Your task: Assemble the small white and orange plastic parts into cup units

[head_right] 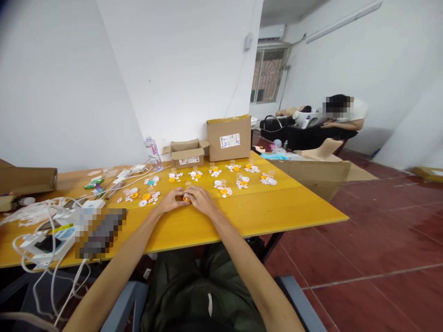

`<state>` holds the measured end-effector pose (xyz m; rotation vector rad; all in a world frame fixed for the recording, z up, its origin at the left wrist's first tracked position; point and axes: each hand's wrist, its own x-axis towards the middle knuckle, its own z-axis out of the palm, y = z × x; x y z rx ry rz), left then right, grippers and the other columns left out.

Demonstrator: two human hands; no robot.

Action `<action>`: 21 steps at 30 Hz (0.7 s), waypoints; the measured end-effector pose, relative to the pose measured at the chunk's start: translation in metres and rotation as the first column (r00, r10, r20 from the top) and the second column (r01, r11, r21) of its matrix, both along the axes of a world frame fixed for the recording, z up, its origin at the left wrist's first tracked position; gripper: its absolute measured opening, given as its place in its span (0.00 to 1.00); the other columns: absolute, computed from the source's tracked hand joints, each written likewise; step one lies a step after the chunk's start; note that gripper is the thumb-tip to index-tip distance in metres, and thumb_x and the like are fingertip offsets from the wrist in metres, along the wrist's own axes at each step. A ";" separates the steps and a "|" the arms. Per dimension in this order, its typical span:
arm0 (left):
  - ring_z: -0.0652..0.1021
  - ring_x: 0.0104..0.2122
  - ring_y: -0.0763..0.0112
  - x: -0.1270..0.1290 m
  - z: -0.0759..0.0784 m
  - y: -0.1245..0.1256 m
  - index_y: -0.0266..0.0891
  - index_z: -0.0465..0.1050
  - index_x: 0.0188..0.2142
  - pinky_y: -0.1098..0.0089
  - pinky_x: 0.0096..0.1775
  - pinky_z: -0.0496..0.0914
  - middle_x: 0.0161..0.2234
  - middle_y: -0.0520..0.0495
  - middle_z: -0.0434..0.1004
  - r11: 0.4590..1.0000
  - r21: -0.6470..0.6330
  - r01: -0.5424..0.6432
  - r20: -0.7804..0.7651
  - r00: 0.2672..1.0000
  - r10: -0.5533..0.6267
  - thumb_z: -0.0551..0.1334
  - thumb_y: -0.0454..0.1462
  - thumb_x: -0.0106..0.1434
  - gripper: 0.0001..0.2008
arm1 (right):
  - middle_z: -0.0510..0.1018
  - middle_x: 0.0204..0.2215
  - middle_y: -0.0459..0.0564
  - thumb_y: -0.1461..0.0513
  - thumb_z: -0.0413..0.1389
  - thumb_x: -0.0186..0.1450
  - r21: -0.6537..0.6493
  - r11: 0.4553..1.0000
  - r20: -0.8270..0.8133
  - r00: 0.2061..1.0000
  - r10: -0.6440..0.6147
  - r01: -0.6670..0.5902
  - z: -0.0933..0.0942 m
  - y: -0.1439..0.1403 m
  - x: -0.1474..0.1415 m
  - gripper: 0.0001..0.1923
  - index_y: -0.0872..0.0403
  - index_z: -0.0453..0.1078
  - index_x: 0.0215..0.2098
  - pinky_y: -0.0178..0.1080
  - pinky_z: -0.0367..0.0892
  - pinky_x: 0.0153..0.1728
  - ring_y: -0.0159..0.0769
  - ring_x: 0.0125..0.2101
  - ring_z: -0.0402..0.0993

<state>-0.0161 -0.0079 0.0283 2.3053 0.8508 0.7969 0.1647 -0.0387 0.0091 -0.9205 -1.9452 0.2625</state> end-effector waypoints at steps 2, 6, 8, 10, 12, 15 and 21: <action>0.74 0.39 0.64 0.000 0.000 0.000 0.40 0.81 0.33 0.63 0.47 0.70 0.34 0.49 0.75 1.000 0.005 0.012 0.012 1.000 -0.012 0.69 0.45 0.58 0.10 | 0.80 0.35 0.49 0.60 0.54 0.69 -0.004 1.000 0.004 1.000 0.004 -0.004 0.000 0.000 0.001 0.09 0.48 0.78 0.39 0.39 0.70 0.40 0.38 0.38 0.75; 0.75 0.38 0.65 0.000 0.000 0.000 0.40 0.81 0.32 0.63 0.47 0.70 0.33 0.49 0.74 1.000 0.012 0.025 0.020 0.999 -0.025 0.69 0.44 0.58 0.10 | 0.79 0.33 0.48 0.61 0.55 0.69 -0.013 1.000 0.005 1.000 0.005 -0.005 0.002 0.000 0.001 0.08 0.49 0.78 0.36 0.37 0.69 0.38 0.36 0.35 0.75; 0.74 0.37 0.65 0.000 0.000 0.000 0.40 0.80 0.31 0.64 0.46 0.69 0.33 0.49 0.74 1.000 0.014 0.018 0.018 1.000 -0.018 0.69 0.44 0.58 0.10 | 0.78 0.33 0.48 0.61 0.55 0.69 -0.015 1.000 0.004 1.000 0.004 -0.004 0.002 0.000 0.001 0.08 0.49 0.77 0.35 0.37 0.68 0.38 0.36 0.35 0.74; 0.74 0.37 0.65 0.001 0.000 0.000 0.39 0.79 0.31 0.64 0.45 0.69 0.32 0.49 0.73 1.000 0.016 0.010 0.014 1.000 -0.010 0.69 0.44 0.58 0.10 | 0.78 0.34 0.48 0.61 0.55 0.69 -0.016 1.000 0.003 1.000 0.001 -0.001 0.002 0.000 0.001 0.08 0.50 0.77 0.35 0.37 0.68 0.38 0.36 0.35 0.74; 0.74 0.36 0.66 0.001 0.000 0.000 0.39 0.78 0.30 0.65 0.45 0.69 0.32 0.50 0.72 1.000 0.017 0.003 0.011 1.000 -0.003 0.69 0.44 0.57 0.10 | 0.78 0.34 0.48 0.61 0.56 0.69 -0.018 1.000 0.005 1.000 -0.005 0.006 0.002 0.001 0.001 0.08 0.49 0.77 0.35 0.37 0.68 0.38 0.36 0.35 0.74; 0.73 0.35 0.66 0.002 0.000 0.001 0.39 0.76 0.28 0.65 0.44 0.70 0.31 0.51 0.72 1.000 0.028 -0.009 -0.005 1.000 0.010 0.68 0.43 0.57 0.10 | 0.78 0.33 0.48 0.61 0.57 0.68 -0.030 0.999 0.008 1.000 -0.024 0.024 0.002 0.001 0.000 0.07 0.50 0.76 0.34 0.37 0.68 0.38 0.36 0.35 0.74; 0.73 0.35 0.66 0.003 -0.001 0.001 0.39 0.73 0.27 0.65 0.44 0.69 0.31 0.51 0.73 0.994 0.085 -0.066 -0.034 0.997 0.069 0.70 0.44 0.56 0.12 | 0.78 0.35 0.48 0.57 0.56 0.68 -0.020 0.996 -0.025 0.996 -0.089 0.089 0.000 0.004 -0.002 0.07 0.49 0.74 0.35 0.38 0.69 0.41 0.38 0.38 0.74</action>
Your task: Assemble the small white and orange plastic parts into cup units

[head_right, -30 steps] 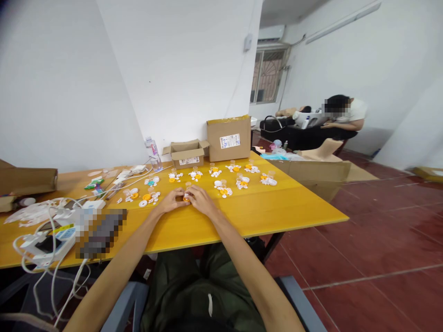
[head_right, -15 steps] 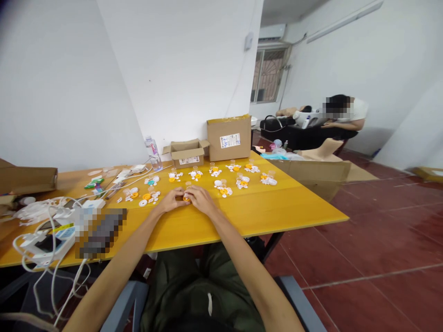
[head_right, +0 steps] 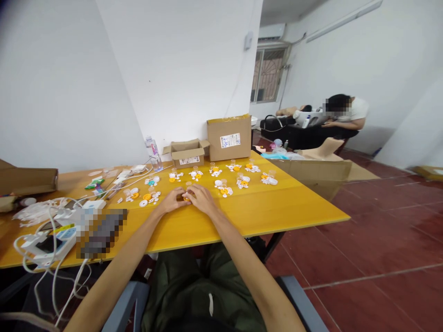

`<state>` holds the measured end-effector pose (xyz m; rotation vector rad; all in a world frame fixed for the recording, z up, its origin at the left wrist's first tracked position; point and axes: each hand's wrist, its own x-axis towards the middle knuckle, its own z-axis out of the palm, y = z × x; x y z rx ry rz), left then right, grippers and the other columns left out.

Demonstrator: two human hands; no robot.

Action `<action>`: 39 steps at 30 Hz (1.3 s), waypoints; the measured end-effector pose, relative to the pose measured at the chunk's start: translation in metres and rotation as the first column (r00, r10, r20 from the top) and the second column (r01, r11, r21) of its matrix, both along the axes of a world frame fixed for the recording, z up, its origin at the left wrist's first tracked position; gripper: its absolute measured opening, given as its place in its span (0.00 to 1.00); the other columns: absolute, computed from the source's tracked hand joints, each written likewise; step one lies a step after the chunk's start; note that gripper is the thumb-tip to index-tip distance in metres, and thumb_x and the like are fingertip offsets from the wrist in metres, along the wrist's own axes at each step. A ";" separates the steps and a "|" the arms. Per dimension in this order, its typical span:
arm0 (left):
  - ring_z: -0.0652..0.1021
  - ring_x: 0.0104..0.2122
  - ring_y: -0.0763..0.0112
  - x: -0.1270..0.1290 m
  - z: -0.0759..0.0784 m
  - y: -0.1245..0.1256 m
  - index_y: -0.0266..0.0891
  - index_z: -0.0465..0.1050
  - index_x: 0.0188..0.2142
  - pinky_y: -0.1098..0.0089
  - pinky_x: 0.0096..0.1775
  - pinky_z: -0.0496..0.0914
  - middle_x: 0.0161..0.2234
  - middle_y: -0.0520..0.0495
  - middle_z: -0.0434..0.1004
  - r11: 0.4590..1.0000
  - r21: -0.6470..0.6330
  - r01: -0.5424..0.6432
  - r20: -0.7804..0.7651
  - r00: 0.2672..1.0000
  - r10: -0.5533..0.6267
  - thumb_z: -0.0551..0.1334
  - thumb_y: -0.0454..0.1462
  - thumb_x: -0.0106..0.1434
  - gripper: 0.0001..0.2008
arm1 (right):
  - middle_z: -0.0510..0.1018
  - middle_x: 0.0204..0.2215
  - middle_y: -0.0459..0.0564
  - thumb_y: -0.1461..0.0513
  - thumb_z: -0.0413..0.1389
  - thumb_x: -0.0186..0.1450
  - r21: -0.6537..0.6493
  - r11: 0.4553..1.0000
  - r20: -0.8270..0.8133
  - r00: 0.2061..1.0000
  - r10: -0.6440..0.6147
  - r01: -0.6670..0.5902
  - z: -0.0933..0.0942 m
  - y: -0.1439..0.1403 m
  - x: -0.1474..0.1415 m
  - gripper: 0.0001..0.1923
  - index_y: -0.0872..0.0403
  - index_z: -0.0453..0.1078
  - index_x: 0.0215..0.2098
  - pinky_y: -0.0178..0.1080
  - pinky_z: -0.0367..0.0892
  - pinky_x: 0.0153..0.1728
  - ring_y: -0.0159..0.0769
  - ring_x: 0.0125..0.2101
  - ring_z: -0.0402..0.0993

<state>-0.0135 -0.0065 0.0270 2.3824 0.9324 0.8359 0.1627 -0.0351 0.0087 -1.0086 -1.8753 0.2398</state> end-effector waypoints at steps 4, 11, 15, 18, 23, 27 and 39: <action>0.74 0.36 0.64 0.000 0.001 -0.001 0.40 0.74 0.30 0.64 0.44 0.69 0.32 0.49 0.74 0.999 0.029 -0.027 -0.026 0.999 0.028 0.70 0.46 0.56 0.13 | 0.77 0.41 0.51 0.59 0.51 0.70 0.065 0.992 -0.057 0.993 -0.102 0.106 -0.007 0.012 0.006 0.10 0.47 0.73 0.44 0.43 0.69 0.49 0.42 0.45 0.73; 0.74 0.36 0.62 0.000 0.000 -0.004 0.41 0.74 0.31 0.64 0.43 0.69 0.33 0.48 0.74 0.994 0.082 -0.068 -0.072 0.995 0.074 0.70 0.47 0.55 0.13 | 0.71 0.58 0.54 0.65 0.50 0.67 0.094 0.980 0.040 0.983 -0.181 0.177 -0.024 0.037 0.007 0.25 0.46 0.65 0.62 0.51 0.66 0.55 0.47 0.52 0.69; 0.74 0.37 0.62 -0.001 -0.003 -0.004 0.41 0.74 0.32 0.64 0.43 0.69 0.33 0.47 0.74 0.992 0.097 -0.081 -0.074 0.993 0.089 0.70 0.46 0.56 0.13 | 0.75 0.54 0.53 0.67 0.52 0.66 0.055 0.991 0.141 0.982 -0.125 0.119 -0.024 0.046 0.004 0.23 0.44 0.70 0.57 0.48 0.69 0.50 0.46 0.50 0.71; 0.74 0.37 0.62 -0.002 -0.004 -0.002 0.40 0.75 0.34 0.63 0.44 0.69 0.34 0.47 0.74 0.993 0.095 -0.074 -0.067 0.995 0.080 0.70 0.46 0.56 0.13 | 0.80 0.44 0.52 0.67 0.55 0.65 0.032 0.994 0.147 0.983 -0.106 0.102 -0.022 0.048 0.005 0.17 0.45 0.74 0.49 0.43 0.71 0.44 0.44 0.43 0.74; 0.74 0.38 0.62 -0.003 -0.004 0.001 0.40 0.75 0.36 0.63 0.44 0.69 0.35 0.47 0.74 0.996 0.059 -0.065 -0.062 0.996 0.069 0.71 0.46 0.54 0.16 | 0.80 0.38 0.50 0.64 0.56 0.64 0.006 0.988 -0.012 0.988 -0.155 0.155 -0.015 0.037 0.009 0.10 0.47 0.75 0.43 0.42 0.72 0.41 0.42 0.40 0.75; 0.74 0.37 0.63 -0.003 -0.003 0.001 0.39 0.75 0.35 0.62 0.45 0.69 0.34 0.48 0.74 0.999 0.021 -0.050 -0.056 0.997 0.051 0.71 0.44 0.54 0.13 | 0.80 0.40 0.50 0.60 0.55 0.67 0.034 0.993 -0.151 0.982 -0.110 0.117 -0.004 0.019 0.005 0.12 0.48 0.74 0.47 0.43 0.72 0.43 0.40 0.38 0.76; 0.74 0.37 0.64 -0.002 -0.005 0.004 0.38 0.75 0.33 0.64 0.44 0.69 0.35 0.47 0.76 0.999 0.022 -0.042 -0.002 0.999 0.042 0.69 0.40 0.55 0.09 | 0.79 0.41 0.50 0.61 0.56 0.67 0.111 0.994 0.016 1.000 0.012 -0.014 0.004 0.000 -0.003 0.11 0.47 0.75 0.47 0.41 0.72 0.46 0.39 0.42 0.75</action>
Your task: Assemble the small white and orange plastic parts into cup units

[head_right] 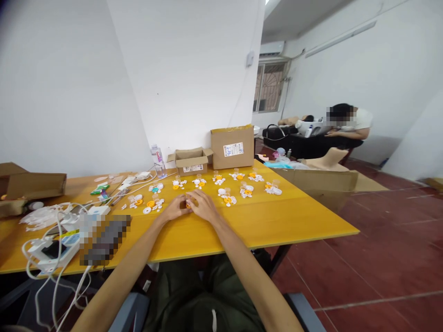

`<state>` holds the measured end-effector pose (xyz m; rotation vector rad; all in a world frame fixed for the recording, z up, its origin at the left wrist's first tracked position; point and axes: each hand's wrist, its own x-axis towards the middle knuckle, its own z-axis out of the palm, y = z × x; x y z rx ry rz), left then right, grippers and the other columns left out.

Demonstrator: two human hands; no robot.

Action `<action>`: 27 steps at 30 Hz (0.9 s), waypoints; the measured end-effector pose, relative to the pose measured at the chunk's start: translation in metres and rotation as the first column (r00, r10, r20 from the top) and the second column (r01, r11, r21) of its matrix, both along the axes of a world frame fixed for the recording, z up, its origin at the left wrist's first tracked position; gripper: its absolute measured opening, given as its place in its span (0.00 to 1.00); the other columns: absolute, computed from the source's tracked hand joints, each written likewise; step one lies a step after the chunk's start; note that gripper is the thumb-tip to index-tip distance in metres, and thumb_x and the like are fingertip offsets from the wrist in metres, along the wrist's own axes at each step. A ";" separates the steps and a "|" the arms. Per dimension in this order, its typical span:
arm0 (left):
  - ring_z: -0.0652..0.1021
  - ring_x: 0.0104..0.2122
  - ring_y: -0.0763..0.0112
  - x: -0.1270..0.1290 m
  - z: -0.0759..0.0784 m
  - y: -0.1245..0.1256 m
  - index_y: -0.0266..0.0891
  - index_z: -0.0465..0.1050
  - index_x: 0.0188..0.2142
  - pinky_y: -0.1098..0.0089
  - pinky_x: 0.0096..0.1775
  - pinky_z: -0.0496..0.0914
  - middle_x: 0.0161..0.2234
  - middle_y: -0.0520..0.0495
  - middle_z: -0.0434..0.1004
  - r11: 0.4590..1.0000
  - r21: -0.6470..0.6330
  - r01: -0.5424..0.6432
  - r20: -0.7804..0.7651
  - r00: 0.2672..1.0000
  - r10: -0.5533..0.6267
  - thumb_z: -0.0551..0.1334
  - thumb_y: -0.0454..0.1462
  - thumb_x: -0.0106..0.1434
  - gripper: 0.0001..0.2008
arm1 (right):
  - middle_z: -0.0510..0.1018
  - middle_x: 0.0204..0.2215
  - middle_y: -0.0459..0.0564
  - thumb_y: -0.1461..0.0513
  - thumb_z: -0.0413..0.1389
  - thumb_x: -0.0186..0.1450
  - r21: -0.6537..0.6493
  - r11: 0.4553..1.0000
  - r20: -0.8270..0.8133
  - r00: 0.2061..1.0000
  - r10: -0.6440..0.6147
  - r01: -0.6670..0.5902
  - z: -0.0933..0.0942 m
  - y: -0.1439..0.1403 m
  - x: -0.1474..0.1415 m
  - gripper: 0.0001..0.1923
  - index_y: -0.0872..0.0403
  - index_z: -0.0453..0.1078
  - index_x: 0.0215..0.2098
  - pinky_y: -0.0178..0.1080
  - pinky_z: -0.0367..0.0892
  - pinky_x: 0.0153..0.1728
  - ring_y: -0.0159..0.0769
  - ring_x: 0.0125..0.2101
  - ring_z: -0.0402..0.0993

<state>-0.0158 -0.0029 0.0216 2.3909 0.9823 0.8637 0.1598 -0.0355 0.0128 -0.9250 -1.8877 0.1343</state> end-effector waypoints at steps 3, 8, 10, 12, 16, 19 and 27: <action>0.74 0.37 0.64 0.000 0.001 -0.001 0.38 0.75 0.32 0.65 0.44 0.69 0.34 0.47 0.75 1.000 0.002 -0.008 -0.012 1.000 0.008 0.67 0.39 0.55 0.07 | 0.79 0.39 0.50 0.61 0.57 0.66 -0.029 1.000 0.044 0.999 -0.001 0.002 -0.001 0.000 0.001 0.09 0.48 0.75 0.44 0.40 0.71 0.44 0.38 0.41 0.75; 0.73 0.35 0.65 0.000 0.002 0.000 0.38 0.75 0.33 0.65 0.43 0.69 0.32 0.48 0.74 1.000 0.005 -0.025 -0.033 0.999 0.026 0.65 0.38 0.55 0.07 | 0.79 0.38 0.49 0.61 0.57 0.65 -0.053 0.999 0.069 0.998 -0.005 0.009 -0.001 0.000 0.001 0.08 0.48 0.75 0.42 0.39 0.71 0.42 0.38 0.39 0.75; 0.73 0.36 0.64 0.000 0.002 -0.001 0.38 0.76 0.34 0.65 0.43 0.69 0.32 0.48 0.74 1.000 0.008 -0.027 -0.030 0.999 0.028 0.65 0.38 0.55 0.07 | 0.79 0.37 0.48 0.60 0.57 0.65 -0.058 0.998 0.060 0.998 -0.001 0.005 0.000 0.000 0.001 0.08 0.47 0.75 0.42 0.39 0.70 0.42 0.38 0.39 0.75; 0.73 0.36 0.65 -0.001 0.002 -0.001 0.38 0.76 0.34 0.65 0.43 0.69 0.32 0.49 0.75 1.000 0.004 -0.027 -0.016 0.999 0.028 0.65 0.38 0.55 0.07 | 0.79 0.37 0.48 0.60 0.57 0.65 -0.068 0.998 0.050 0.999 0.003 0.000 0.000 0.001 0.001 0.08 0.47 0.75 0.42 0.39 0.70 0.42 0.38 0.38 0.75; 0.74 0.34 0.66 -0.001 0.003 -0.002 0.38 0.76 0.32 0.66 0.43 0.70 0.32 0.50 0.75 1.000 -0.016 -0.024 0.041 0.999 0.025 0.65 0.38 0.55 0.06 | 0.79 0.37 0.48 0.59 0.57 0.65 -0.095 0.995 0.017 1.000 0.020 -0.018 -0.002 0.003 0.001 0.07 0.48 0.75 0.41 0.38 0.70 0.42 0.37 0.38 0.75; 0.73 0.33 0.68 0.000 0.003 -0.002 0.37 0.75 0.31 0.67 0.40 0.69 0.31 0.51 0.74 0.998 -0.046 -0.041 0.083 0.996 0.045 0.67 0.40 0.54 0.08 | 0.80 0.37 0.48 0.59 0.57 0.64 -0.119 0.993 -0.026 0.999 0.023 -0.026 -0.004 0.005 0.001 0.08 0.48 0.75 0.41 0.38 0.70 0.41 0.37 0.37 0.75; 0.74 0.28 0.71 -0.001 0.000 0.002 0.37 0.73 0.33 0.70 0.35 0.70 0.28 0.52 0.76 0.942 -0.335 -0.012 0.278 0.954 0.111 0.72 0.46 0.50 0.18 | 0.80 0.34 0.46 0.57 0.58 0.61 -0.251 0.964 -0.207 0.978 0.037 -0.089 -0.009 0.015 0.002 0.08 0.50 0.73 0.38 0.38 0.70 0.35 0.35 0.30 0.74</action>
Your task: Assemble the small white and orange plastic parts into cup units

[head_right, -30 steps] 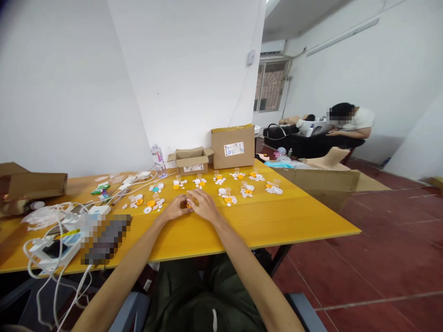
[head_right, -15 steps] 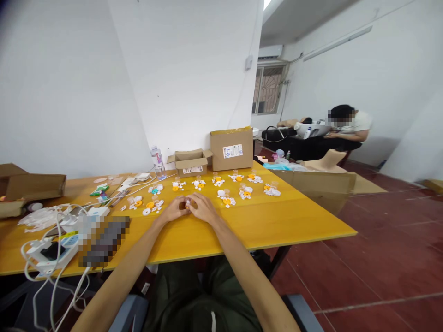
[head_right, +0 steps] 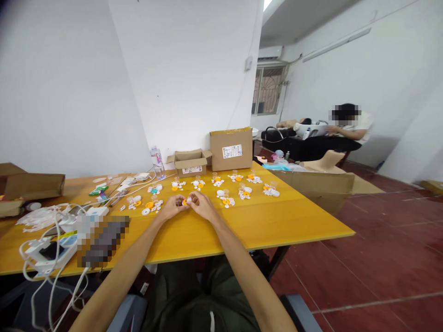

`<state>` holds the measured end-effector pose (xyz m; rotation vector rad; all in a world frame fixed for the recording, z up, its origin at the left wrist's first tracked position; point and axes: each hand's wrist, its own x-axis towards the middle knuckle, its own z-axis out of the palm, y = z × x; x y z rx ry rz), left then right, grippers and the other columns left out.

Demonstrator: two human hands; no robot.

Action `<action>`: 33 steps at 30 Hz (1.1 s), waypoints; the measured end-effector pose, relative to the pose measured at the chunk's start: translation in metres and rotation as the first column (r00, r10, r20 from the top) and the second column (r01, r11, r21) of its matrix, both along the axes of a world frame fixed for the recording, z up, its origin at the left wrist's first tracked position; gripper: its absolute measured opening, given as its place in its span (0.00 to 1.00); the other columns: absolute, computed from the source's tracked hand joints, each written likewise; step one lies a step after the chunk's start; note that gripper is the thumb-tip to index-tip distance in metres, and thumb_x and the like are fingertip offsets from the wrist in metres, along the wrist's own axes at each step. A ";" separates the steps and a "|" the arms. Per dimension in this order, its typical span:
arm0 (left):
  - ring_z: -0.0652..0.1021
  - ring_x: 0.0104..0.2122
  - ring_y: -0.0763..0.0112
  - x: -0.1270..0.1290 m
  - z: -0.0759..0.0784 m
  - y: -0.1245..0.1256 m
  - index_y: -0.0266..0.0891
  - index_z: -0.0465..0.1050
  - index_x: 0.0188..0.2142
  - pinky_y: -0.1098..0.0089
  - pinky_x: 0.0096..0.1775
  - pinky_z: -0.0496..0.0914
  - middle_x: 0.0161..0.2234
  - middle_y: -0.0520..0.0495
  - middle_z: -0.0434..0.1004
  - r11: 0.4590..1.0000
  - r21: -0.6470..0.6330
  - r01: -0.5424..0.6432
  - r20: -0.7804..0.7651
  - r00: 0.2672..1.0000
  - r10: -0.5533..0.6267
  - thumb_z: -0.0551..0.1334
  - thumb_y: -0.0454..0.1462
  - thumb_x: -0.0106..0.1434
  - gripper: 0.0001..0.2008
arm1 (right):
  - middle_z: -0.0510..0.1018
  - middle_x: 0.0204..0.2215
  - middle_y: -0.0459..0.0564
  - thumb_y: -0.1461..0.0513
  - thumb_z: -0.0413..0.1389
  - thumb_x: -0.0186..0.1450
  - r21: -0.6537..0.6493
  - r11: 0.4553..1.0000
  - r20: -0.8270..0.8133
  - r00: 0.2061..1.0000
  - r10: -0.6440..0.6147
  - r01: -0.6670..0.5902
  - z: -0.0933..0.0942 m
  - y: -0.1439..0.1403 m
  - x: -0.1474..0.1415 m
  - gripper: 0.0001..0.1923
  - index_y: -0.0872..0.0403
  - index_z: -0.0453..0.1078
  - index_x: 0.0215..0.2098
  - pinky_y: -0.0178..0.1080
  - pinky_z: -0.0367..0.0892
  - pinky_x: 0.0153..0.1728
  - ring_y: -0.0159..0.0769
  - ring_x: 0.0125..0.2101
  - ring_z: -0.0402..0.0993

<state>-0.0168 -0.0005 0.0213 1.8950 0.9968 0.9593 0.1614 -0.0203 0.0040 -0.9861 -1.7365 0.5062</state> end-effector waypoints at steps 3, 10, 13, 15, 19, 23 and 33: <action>0.78 0.32 0.69 -0.002 0.000 0.003 0.37 0.73 0.33 0.68 0.39 0.73 0.30 0.50 0.78 0.997 -0.072 0.016 0.096 0.995 -0.009 0.75 0.44 0.46 0.20 | 0.80 0.32 0.46 0.56 0.60 0.59 -0.073 0.996 -0.073 0.997 0.036 -0.041 -0.001 0.004 0.000 0.09 0.51 0.72 0.36 0.37 0.70 0.32 0.35 0.28 0.74; 0.81 0.36 0.65 -0.004 0.004 0.004 0.38 0.76 0.33 0.64 0.44 0.75 0.32 0.49 0.82 0.994 -0.106 0.016 0.162 0.987 0.001 0.76 0.41 0.44 0.18 | 0.80 0.32 0.47 0.53 0.63 0.56 -0.126 0.985 -0.175 0.980 0.096 -0.119 -0.004 0.011 0.004 0.13 0.51 0.72 0.34 0.40 0.72 0.36 0.38 0.34 0.76; 0.82 0.37 0.64 -0.004 0.005 0.003 0.39 0.78 0.34 0.64 0.46 0.75 0.34 0.48 0.83 0.994 -0.109 0.012 0.177 0.984 0.007 0.76 0.41 0.44 0.18 | 0.80 0.31 0.47 0.54 0.64 0.55 -0.137 0.982 -0.191 0.976 0.104 -0.132 -0.004 0.012 0.005 0.13 0.51 0.72 0.33 0.40 0.72 0.37 0.38 0.34 0.76; 0.82 0.37 0.64 -0.003 0.005 0.003 0.39 0.79 0.33 0.63 0.47 0.75 0.33 0.48 0.84 0.993 -0.121 0.013 0.180 0.984 0.009 0.76 0.42 0.43 0.18 | 0.79 0.31 0.46 0.54 0.64 0.55 -0.143 0.980 -0.194 0.975 0.110 -0.139 -0.004 0.012 0.006 0.13 0.51 0.72 0.33 0.40 0.72 0.37 0.38 0.34 0.76; 0.82 0.38 0.63 -0.002 0.007 0.003 0.39 0.80 0.32 0.62 0.48 0.74 0.31 0.49 0.84 0.989 -0.146 0.013 0.188 0.982 0.015 0.77 0.43 0.42 0.18 | 0.80 0.31 0.47 0.53 0.64 0.55 -0.151 0.978 -0.183 0.977 0.112 -0.141 -0.002 0.011 0.007 0.13 0.52 0.71 0.32 0.40 0.72 0.37 0.38 0.34 0.76; 0.81 0.37 0.62 -0.004 0.006 0.003 0.39 0.82 0.36 0.61 0.48 0.74 0.31 0.48 0.84 0.985 -0.172 0.018 0.197 0.980 0.017 0.76 0.42 0.43 0.19 | 0.80 0.31 0.47 0.53 0.64 0.55 -0.163 0.977 -0.162 0.981 0.108 -0.134 0.001 0.009 0.008 0.13 0.52 0.72 0.32 0.41 0.72 0.37 0.38 0.33 0.76; 0.79 0.35 0.64 -0.008 0.004 0.005 0.38 0.82 0.44 0.63 0.44 0.74 0.29 0.49 0.83 0.983 -0.181 0.035 0.152 0.988 -0.008 0.73 0.42 0.50 0.21 | 0.81 0.30 0.47 0.51 0.63 0.57 -0.131 0.987 -0.106 0.991 0.078 -0.092 0.001 0.007 0.009 0.13 0.53 0.73 0.31 0.39 0.71 0.36 0.36 0.32 0.75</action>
